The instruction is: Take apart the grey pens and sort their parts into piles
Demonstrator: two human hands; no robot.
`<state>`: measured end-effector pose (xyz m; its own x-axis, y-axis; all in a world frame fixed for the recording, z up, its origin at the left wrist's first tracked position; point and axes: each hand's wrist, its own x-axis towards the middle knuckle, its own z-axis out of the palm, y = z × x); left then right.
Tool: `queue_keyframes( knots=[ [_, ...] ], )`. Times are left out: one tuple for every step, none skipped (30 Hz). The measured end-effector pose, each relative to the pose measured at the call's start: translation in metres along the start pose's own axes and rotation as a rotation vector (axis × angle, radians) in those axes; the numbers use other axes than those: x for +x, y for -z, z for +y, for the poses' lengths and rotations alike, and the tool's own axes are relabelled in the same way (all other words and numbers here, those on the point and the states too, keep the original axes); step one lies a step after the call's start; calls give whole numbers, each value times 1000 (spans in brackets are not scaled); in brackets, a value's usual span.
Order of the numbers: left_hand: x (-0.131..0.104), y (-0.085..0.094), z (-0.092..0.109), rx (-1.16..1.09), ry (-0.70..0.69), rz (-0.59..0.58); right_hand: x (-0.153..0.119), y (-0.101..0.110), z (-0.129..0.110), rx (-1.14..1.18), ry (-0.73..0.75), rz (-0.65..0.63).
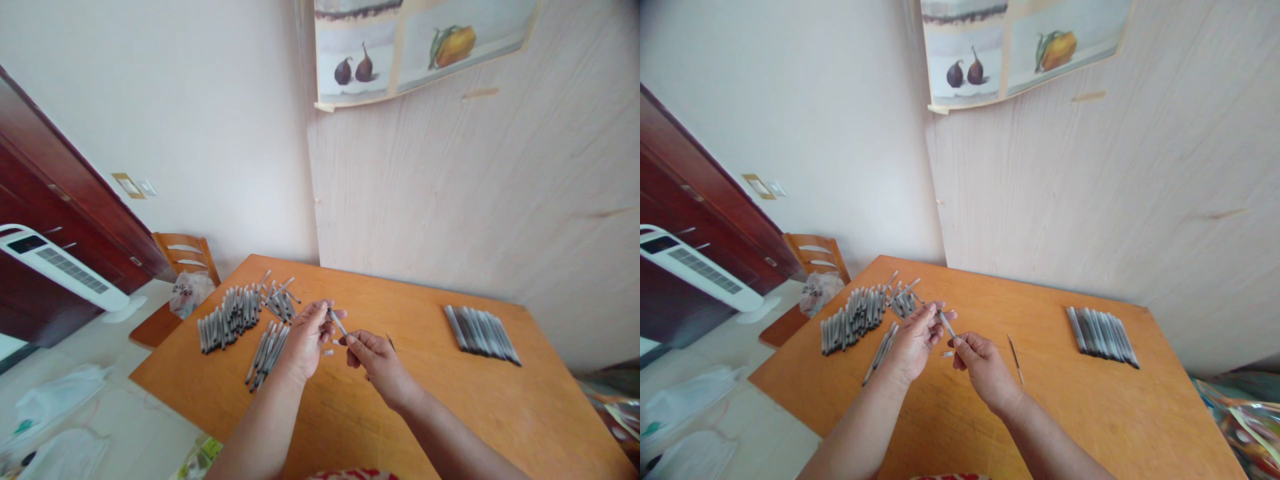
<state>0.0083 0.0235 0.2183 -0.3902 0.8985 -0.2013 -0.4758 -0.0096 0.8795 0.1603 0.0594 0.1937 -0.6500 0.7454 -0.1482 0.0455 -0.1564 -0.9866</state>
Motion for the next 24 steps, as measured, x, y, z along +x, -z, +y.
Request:
queue_keyframes(
  knots=[
    [0, 0, -1, 5, -4, 1, 0, 0, 0, 2, 5, -1],
    [1, 1, -2, 10, -7, 2, 0, 0, 0, 4, 12, -3],
    [1, 1, -3, 14, -9, 1, 0, -1, 0, 6, 23, -4],
    [2, 2, -3, 17, -7, 0, 0, -1, 0, 9, 34, -5],
    [2, 3, -4, 17, -4, 0, 0, -1, 1, 12, 42, -7],
    [3, 3, -4, 16, 0, -1, 0, 0, 1, 13, 43, -9],
    [3, 3, -4, 14, 5, -1, 0, 0, 2, 13, 38, -9],
    [3, 3, -4, 9, 8, -3, 0, 0, 2, 11, 29, -8],
    [3, 3, -3, 2, 11, -6, 0, 0, 2, 10, 18, -8],
    [3, 3, -2, -7, 12, -9, 0, 0, 3, 8, 8, -8],
    [2, 3, -2, -15, 14, -12, 0, 0, 3, 7, 0, -7],
    [2, 2, -1, -23, 14, -11, -1, 0, 3, 7, -6, -4],
    [1, 2, 0, -28, 15, -9, -1, 0, 3, 6, -12, -2],
    [1, 1, 0, -32, 16, -5, -1, 1, 3, 5, -16, 1],
    [1, 1, 0, -32, 19, 0, -1, 1, 3, 3, -19, 3],
    [1, 0, -1, -30, 23, 4, 0, 1, 3, 3, -17, 1],
    [1, 0, -2, -25, 27, 9, 0, 1, 2, 3, -11, -1],
    [2, 0, -4, -18, 29, 15, 0, 1, 2, 4, -3, -4],
    [3, 1, -5, -10, 27, 23, 0, 0, 2, 3, 10, -7],
    [3, 1, -7, -3, 20, 34, 1, 0, 3, 2, 28, -7],
    [4, 2, -8, 3, 9, 45, 2, 0, 5, 2, 46, -3],
    [5, 2, -10, 7, -4, 52, 3, -1, 7, 4, 65, 8],
    [6, 3, -11, 7, -18, 56, 4, -1, 9, 7, 84, 26],
    [6, 3, -11, 5, -29, 58, 5, -2, 11, 5, 99, 48]
  ],
)
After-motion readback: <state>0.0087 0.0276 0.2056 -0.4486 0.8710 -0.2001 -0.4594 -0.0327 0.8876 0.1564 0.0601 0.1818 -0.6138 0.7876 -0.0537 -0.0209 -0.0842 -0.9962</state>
